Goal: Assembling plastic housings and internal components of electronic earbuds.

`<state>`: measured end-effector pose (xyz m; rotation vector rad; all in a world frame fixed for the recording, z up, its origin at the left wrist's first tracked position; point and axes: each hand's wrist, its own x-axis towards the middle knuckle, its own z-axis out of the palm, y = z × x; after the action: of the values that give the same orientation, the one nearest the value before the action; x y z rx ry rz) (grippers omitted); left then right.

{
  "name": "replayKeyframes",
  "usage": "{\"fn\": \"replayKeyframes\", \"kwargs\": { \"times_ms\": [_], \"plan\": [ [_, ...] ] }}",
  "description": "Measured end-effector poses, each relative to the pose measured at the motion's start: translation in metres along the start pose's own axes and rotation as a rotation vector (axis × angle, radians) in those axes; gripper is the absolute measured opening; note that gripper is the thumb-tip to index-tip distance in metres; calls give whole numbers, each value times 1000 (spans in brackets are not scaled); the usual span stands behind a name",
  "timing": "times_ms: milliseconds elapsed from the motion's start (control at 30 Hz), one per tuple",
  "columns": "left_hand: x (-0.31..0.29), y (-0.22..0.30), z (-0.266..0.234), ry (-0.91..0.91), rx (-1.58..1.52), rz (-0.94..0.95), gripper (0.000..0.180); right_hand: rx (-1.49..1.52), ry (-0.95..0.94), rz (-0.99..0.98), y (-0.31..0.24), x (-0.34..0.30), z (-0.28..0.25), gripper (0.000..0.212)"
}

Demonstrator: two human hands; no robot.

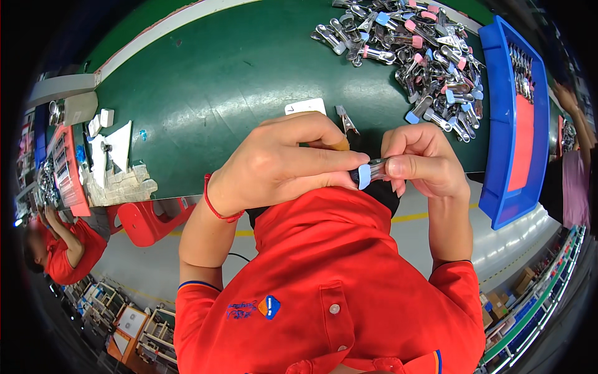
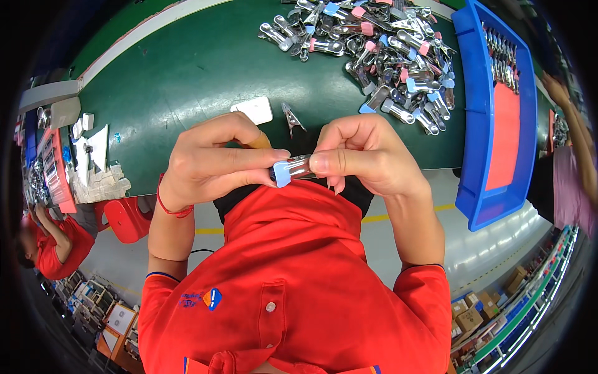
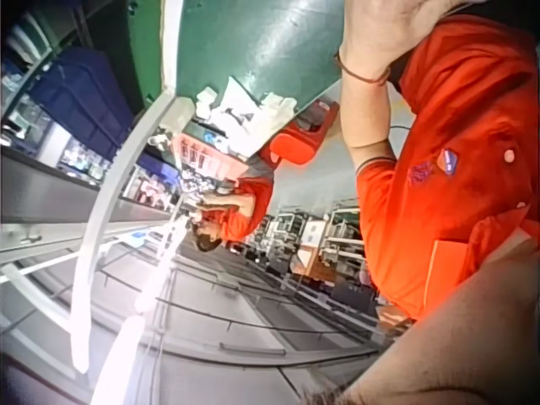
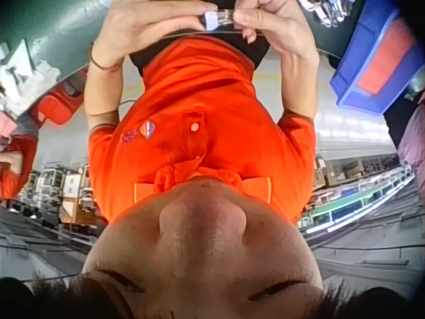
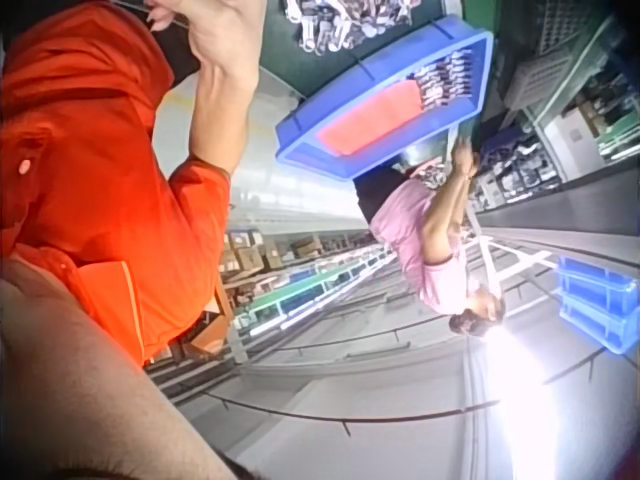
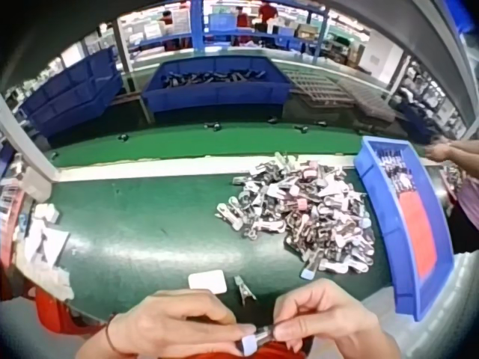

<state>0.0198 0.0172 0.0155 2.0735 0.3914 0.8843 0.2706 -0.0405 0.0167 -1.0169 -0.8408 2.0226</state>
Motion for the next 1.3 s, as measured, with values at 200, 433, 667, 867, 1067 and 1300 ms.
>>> {"fn": "replayKeyframes", "kwargs": {
  "times_ms": [200, 433, 667, 867, 1067, 1300],
  "plan": [
    [-2, 1, -2, -8, -49, -123, 32, 18, 8, 23, 6, 0, -2, 14],
    [-7, -6, 3, 80, -229, -259, 36, -801, 221, -582, 8, -3, 24, 27],
    [1, 1, 23, 248, -319, -268, 48, -894, 343, -824, 27, 9, 23, 33],
    [-2, -1, 30, 251, -130, -151, 50, -605, 318, -737, 42, 11, 21, 30],
    [-1, 3, 31, 261, -151, -174, 48, -501, 294, -688, 46, 10, 21, 29],
    [-4, 2, 30, 249, -154, -151, 44, -573, 285, -722, 42, 12, 21, 29]
  ]
}}
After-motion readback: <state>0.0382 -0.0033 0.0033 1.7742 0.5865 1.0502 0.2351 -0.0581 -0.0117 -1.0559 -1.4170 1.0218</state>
